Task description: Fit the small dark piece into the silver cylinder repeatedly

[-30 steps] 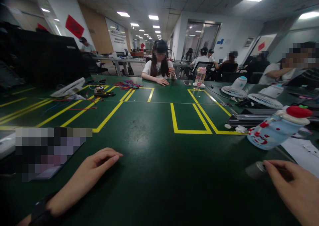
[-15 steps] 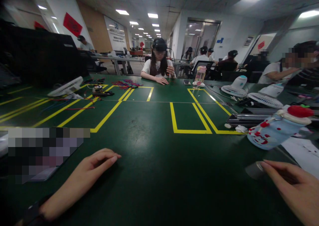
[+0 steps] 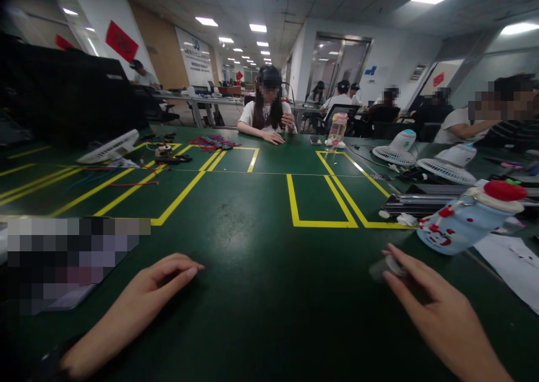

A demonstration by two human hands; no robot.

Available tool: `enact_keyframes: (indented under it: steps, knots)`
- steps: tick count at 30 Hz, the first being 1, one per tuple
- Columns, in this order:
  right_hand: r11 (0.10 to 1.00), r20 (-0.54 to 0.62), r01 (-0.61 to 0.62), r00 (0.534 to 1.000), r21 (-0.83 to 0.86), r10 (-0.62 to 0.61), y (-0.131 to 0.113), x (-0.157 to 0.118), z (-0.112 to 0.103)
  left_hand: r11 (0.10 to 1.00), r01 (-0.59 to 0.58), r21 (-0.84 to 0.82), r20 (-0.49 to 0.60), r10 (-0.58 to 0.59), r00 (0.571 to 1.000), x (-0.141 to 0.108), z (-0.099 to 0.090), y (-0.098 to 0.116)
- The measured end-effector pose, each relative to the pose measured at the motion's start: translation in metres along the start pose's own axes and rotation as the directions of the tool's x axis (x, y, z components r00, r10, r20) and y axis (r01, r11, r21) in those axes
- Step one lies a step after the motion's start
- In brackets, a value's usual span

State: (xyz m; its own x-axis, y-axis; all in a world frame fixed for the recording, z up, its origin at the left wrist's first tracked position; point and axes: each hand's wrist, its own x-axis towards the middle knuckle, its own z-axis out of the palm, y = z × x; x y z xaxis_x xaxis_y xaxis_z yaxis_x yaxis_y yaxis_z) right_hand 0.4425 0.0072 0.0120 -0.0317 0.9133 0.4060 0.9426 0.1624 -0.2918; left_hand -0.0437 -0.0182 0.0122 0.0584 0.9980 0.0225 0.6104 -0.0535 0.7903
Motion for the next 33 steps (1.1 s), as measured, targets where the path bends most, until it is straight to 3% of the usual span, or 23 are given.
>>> enact_keyframes:
  steps: [2, 4, 6, 8, 10, 15, 20, 24, 29, 33]
  knots:
    - [0.969, 0.136, 0.179, 0.970, 0.171, -0.203, -0.063, 0.010, 0.008, 1.000, -0.008, 0.017, -0.010, 0.008, 1.000, 0.000, 0.001, 0.002]
    - [0.883, 0.251, 0.300, 0.881, 0.361, -0.401, -0.122, 0.017, 0.021, 0.999, -0.020, 0.038, -0.007, 0.020, 1.000, -0.001, 0.004, 0.002]
    - [0.800, 0.310, 0.321, 0.798, 0.507, -0.517, -0.167, 0.019, 0.037, 0.997, -0.035, 0.068, 0.002, 0.035, 0.999, -0.001, 0.006, 0.002]
    - [0.732, 0.312, 0.317, 0.750, 0.604, -0.583, -0.192, 0.018, 0.052, 0.994, -0.046, 0.100, 0.005, 0.046, 0.999, -0.002, 0.009, 0.005]
    - [0.699, 0.297, 0.285, 0.754, 0.655, -0.586, -0.199, 0.014, 0.065, 0.991, -0.058, 0.123, -0.010, 0.060, 0.998, -0.002, 0.014, 0.012]
    - [0.713, 0.328, 0.074, 0.852, 0.697, -0.409, -0.188, 0.009, 0.080, 0.973, -0.218, 0.072, 0.013, 0.218, 0.976, 0.003, 0.035, 0.057]
    - [0.729, 0.369, 0.067, 0.828, 0.682, -0.422, -0.192, 0.013, 0.073, 0.961, -0.272, 0.043, -0.008, 0.273, 0.962, 0.014, 0.050, 0.089]
    - [0.738, 0.336, 0.113, 0.838, 0.665, -0.431, -0.189, 0.014, 0.071, 0.970, -0.244, 0.021, -0.061, 0.245, 0.968, 0.015, 0.044, 0.079]
    - [0.726, 0.244, 0.226, 0.842, 0.649, -0.481, -0.182, 0.009, 0.076, 0.970, -0.177, 0.166, 0.038, 0.173, 0.984, 0.013, 0.052, 0.057]
    - [0.730, 0.257, 0.239, 0.829, 0.641, -0.497, -0.184, 0.009, 0.075, 0.955, -0.180, 0.236, 0.082, 0.165, 0.983, 0.014, 0.059, 0.053]
